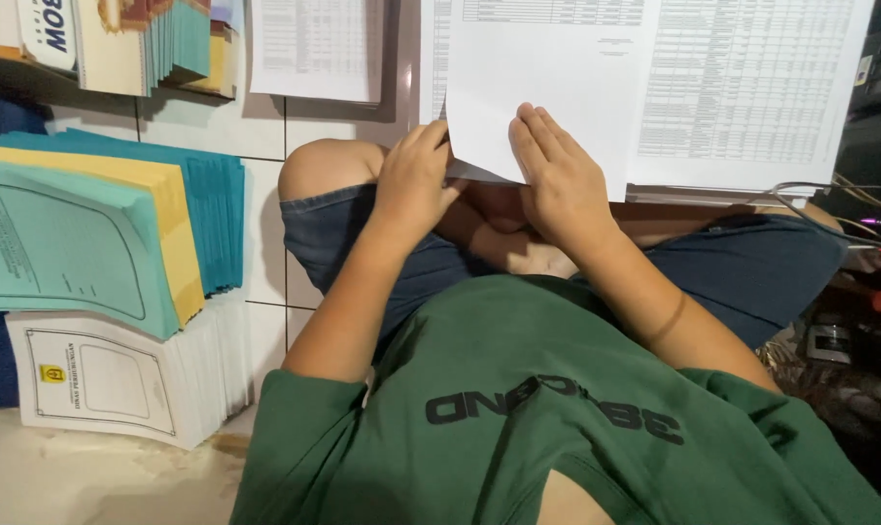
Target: A person sitting on the floor is rapidly flipping through a large stack of printed documents, likely for sorting or quality control purposes.
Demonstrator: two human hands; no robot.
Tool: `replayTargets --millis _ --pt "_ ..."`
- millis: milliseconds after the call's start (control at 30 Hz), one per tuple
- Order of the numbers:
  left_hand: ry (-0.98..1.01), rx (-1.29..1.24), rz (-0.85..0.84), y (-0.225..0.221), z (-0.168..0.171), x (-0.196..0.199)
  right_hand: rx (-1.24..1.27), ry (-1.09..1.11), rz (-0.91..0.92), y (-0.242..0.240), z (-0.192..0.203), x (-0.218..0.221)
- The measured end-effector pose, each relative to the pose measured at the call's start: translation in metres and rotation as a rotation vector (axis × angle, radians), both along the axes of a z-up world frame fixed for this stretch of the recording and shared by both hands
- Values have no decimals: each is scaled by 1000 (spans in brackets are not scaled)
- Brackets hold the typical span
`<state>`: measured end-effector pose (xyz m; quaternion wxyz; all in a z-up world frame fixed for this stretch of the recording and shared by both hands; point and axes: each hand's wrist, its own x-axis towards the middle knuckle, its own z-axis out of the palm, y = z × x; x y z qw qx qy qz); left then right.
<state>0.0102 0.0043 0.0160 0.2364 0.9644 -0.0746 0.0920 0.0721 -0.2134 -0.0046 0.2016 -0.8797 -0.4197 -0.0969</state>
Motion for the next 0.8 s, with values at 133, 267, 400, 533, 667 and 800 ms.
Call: replayTargets --millis 133,267,400,533,667,800 --pt "38 -76 -136 21 -14 13 -14 22 39 -1 2 -1" --pt "-330 -129 -186 13 -13 22 11 32 39 -2 3 -1" --pt "-491 -77 -138 -18 15 29 144 242 -60 -12 4 10" --pt "-673 -332 129 -74 35 31 677 1001 -492 -60 58 40" --pt "-300 -398 -205 -148 33 53 1067 430 -709 -169 29 71" --pt "-47 142 -275 -203 -38 65 1647 260 -657 -235 30 78"
